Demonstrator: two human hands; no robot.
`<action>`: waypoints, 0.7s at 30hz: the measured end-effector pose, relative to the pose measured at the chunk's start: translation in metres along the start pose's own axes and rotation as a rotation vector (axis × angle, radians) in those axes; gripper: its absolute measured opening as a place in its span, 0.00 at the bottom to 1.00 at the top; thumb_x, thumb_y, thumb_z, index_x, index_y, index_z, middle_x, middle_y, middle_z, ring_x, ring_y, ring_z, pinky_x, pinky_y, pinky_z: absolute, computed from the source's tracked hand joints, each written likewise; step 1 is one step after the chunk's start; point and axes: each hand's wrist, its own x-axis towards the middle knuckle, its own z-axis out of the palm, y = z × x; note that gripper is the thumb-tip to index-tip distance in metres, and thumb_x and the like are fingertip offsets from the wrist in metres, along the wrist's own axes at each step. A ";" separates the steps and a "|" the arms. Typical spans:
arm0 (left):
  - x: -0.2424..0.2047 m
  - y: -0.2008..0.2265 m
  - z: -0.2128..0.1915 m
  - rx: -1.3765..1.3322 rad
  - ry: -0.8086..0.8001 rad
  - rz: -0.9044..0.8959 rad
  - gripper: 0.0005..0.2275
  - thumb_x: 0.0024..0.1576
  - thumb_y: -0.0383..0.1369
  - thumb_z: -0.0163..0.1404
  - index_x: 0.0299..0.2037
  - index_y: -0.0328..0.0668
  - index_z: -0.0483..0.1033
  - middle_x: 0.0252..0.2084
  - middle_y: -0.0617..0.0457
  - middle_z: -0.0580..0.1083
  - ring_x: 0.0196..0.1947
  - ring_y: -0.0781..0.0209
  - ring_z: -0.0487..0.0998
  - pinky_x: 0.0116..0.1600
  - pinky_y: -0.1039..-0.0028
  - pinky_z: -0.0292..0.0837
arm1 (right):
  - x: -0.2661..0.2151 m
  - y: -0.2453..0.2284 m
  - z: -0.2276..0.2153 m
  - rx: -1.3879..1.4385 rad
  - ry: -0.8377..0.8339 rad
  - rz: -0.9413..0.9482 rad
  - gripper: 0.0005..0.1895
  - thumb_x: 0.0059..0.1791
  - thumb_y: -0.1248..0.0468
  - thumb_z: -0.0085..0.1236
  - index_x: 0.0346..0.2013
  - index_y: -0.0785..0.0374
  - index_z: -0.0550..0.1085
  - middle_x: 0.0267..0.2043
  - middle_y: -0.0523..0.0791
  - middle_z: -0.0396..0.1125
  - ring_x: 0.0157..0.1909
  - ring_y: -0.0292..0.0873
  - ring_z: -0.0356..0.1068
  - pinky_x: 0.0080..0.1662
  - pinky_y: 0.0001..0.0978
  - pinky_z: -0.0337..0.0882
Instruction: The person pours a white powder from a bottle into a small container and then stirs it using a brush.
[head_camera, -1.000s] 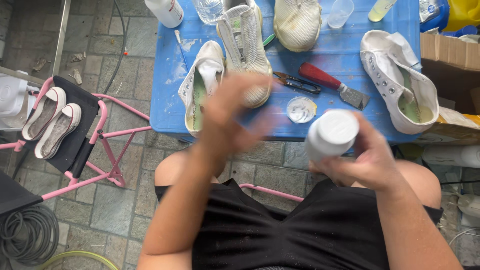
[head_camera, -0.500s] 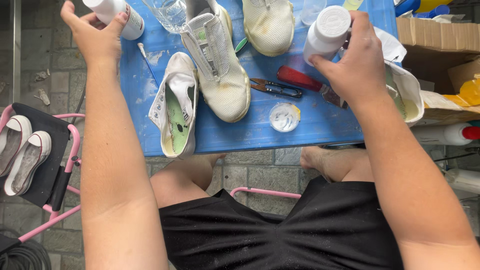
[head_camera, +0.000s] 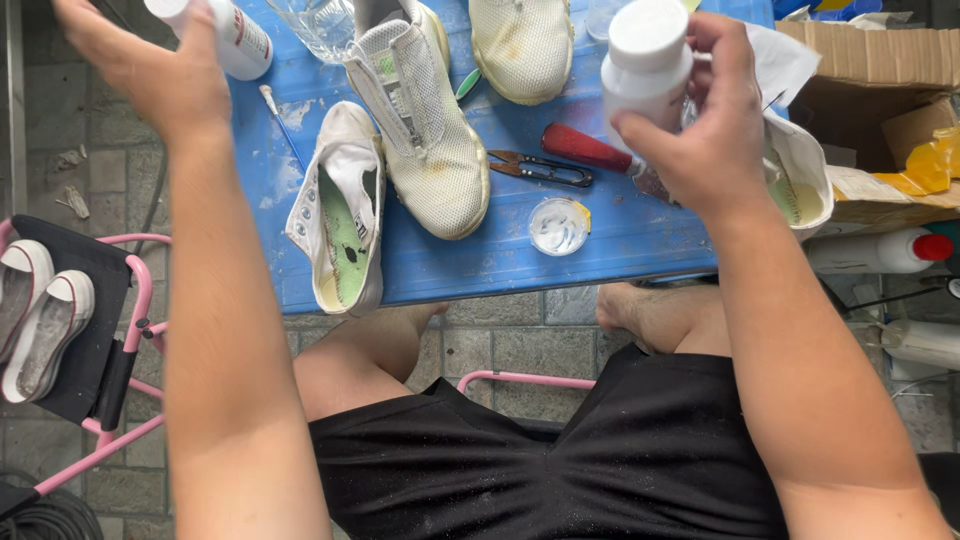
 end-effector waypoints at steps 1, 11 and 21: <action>0.003 0.032 -0.006 -0.033 0.056 -0.044 0.38 0.60 0.27 0.61 0.73 0.34 0.44 0.72 0.33 0.55 0.74 0.37 0.59 0.77 0.61 0.59 | -0.003 -0.008 -0.004 0.101 -0.062 0.016 0.36 0.48 0.64 0.72 0.65 0.65 0.61 0.60 0.45 0.65 0.62 0.43 0.72 0.63 0.35 0.74; 0.001 0.358 -0.040 -0.373 -0.499 1.112 0.20 0.66 0.56 0.50 0.54 0.49 0.74 0.45 0.51 0.73 0.44 0.57 0.75 0.39 0.69 0.67 | -0.070 -0.058 -0.033 0.487 -0.410 0.058 0.34 0.40 0.65 0.72 0.58 0.64 0.70 0.50 0.40 0.68 0.53 0.33 0.68 0.58 0.26 0.70; -0.021 0.405 -0.017 0.015 -0.816 0.274 0.30 0.62 0.65 0.42 0.31 0.44 0.74 0.25 0.50 0.74 0.24 0.54 0.78 0.29 0.65 0.73 | -0.067 -0.050 -0.018 0.018 -0.067 0.013 0.39 0.40 0.60 0.77 0.61 0.63 0.67 0.51 0.44 0.71 0.53 0.38 0.73 0.53 0.31 0.75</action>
